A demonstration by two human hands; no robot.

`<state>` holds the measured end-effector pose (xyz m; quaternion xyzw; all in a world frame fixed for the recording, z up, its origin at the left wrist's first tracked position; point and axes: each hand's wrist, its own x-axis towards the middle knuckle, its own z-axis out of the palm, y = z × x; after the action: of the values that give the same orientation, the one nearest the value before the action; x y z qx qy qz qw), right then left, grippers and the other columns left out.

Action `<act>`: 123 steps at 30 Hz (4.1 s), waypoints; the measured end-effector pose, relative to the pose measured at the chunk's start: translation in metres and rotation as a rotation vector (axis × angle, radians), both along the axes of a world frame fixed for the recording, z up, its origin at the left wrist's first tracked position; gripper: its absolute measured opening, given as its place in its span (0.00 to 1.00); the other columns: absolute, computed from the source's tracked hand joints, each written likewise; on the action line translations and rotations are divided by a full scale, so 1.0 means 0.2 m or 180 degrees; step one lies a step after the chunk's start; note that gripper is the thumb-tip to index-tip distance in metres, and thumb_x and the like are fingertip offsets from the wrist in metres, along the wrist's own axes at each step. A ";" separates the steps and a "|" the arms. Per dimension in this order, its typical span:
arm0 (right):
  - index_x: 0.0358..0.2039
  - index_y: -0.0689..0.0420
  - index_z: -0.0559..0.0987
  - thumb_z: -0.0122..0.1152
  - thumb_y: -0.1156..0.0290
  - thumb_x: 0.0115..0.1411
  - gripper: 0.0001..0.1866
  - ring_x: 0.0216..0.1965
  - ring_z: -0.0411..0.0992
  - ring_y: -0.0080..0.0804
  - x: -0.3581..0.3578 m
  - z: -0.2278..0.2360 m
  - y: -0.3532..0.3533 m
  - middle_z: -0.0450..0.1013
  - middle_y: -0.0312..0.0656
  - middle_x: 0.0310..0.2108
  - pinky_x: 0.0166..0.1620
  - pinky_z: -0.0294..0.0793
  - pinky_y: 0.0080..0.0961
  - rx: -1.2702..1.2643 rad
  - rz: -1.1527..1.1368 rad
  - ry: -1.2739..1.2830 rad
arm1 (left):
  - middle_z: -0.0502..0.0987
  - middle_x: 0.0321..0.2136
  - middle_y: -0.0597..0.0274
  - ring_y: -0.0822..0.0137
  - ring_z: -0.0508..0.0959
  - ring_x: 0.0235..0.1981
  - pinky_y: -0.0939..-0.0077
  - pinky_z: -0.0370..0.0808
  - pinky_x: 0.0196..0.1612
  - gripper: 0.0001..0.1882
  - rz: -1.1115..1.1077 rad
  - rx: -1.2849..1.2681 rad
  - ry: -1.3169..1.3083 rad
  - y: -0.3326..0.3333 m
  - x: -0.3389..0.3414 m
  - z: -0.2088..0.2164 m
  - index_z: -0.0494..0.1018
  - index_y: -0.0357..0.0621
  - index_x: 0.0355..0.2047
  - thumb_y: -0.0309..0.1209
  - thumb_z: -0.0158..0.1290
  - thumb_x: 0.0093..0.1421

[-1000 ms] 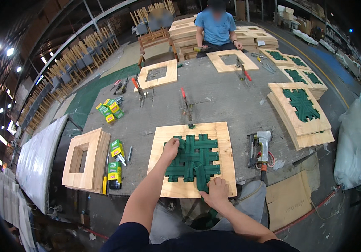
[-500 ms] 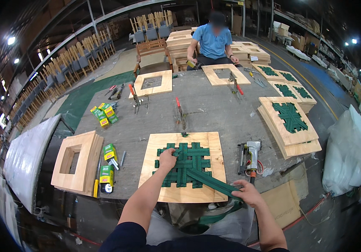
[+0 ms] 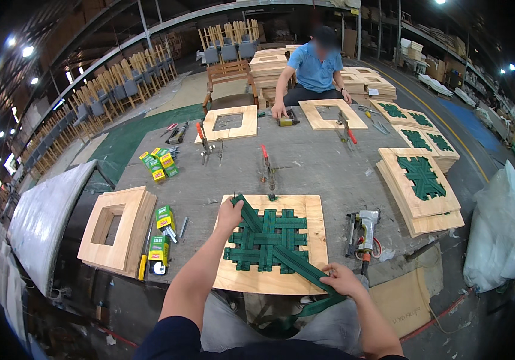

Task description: The person weaves green rattan strips into a square wooden frame to create a decorative pattern. They use a staple gun to secure the strips and scissors to trim excess material.

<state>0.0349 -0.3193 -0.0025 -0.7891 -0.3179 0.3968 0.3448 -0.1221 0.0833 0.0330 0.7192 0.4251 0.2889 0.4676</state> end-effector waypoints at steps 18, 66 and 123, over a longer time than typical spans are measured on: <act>0.43 0.59 0.82 0.66 0.73 0.63 0.09 0.37 0.79 0.30 -0.19 0.22 1.02 0.81 0.39 0.37 0.39 0.77 0.27 0.2468 0.0374 -0.0778 | 0.66 0.20 0.77 0.81 0.62 0.24 0.78 0.60 0.25 0.14 -0.0208 -0.0968 -0.1109 -0.47 -0.19 -0.06 0.78 0.41 0.26 0.34 0.61 0.67; 0.39 0.54 0.85 0.65 0.66 0.62 0.08 0.49 0.77 0.48 -0.12 -0.10 1.97 0.77 0.48 0.45 0.52 0.76 0.44 0.0447 0.1264 -0.2023 | 0.58 0.74 0.65 0.41 0.53 0.74 0.40 0.47 0.74 0.34 -0.0082 0.1811 0.1767 -0.20 -0.22 -0.39 0.60 0.53 0.72 0.31 0.49 0.64; 0.46 0.57 0.78 0.75 0.69 0.57 0.19 0.23 0.71 0.24 0.40 0.97 0.77 0.76 0.36 0.33 0.25 0.71 0.26 0.1423 -0.0609 0.0396 | 0.63 0.71 0.71 0.44 0.56 0.73 0.35 0.47 0.73 0.26 -0.0133 0.1958 0.1864 -0.15 -0.24 -0.40 0.67 0.57 0.69 0.46 0.41 0.74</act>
<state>0.1151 -0.1651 0.1912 -0.6937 -0.2998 0.3300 0.5657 -0.1701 0.0536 -0.0478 0.8853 0.4193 0.1763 0.0965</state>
